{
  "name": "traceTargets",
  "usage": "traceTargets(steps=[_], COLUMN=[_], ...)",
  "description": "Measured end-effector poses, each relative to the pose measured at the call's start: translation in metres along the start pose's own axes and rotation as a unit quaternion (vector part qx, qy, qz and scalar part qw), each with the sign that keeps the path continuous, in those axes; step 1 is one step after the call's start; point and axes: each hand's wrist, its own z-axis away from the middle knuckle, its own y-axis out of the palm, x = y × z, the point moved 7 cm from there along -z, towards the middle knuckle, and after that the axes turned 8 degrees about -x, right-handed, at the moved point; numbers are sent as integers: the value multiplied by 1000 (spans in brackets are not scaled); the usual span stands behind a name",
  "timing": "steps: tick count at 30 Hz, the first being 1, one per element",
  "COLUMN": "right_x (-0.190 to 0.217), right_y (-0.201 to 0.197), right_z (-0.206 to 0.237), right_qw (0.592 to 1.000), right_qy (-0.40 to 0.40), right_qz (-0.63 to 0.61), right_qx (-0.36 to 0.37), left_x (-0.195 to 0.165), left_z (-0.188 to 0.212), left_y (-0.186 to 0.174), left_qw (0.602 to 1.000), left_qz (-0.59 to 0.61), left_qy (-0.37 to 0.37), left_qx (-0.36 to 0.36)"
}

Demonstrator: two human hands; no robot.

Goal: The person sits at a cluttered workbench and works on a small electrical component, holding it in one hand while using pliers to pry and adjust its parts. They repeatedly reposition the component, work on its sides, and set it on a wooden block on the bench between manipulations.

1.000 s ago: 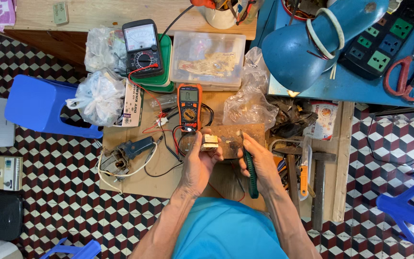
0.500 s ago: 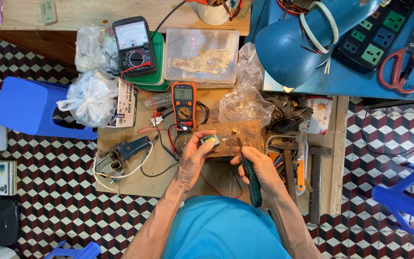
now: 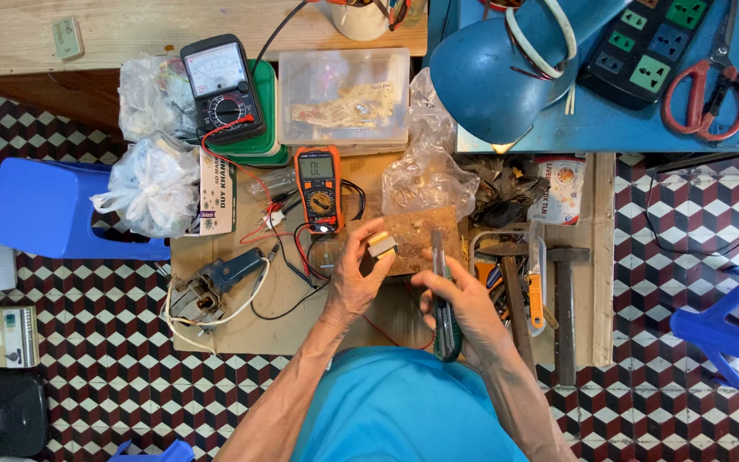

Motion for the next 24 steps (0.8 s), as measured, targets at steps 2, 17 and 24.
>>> traceTargets(steps=[2, 17, 24], right_x=[-13, -19, -9], right_y=[-1, -13, -6], right_z=[3, -8, -13], right_qw=[991, 946, 936], right_qy=[1, -7, -153], right_qz=[136, 315, 316], right_qx=[2, -73, -14], left_x=[-5, 18, 36], left_z=[8, 18, 19], left_y=[2, -5, -9], left_qw=[998, 971, 961], left_qz=[-54, -151, -60], left_qy=[20, -162, -255], left_qx=[0, -88, -85])
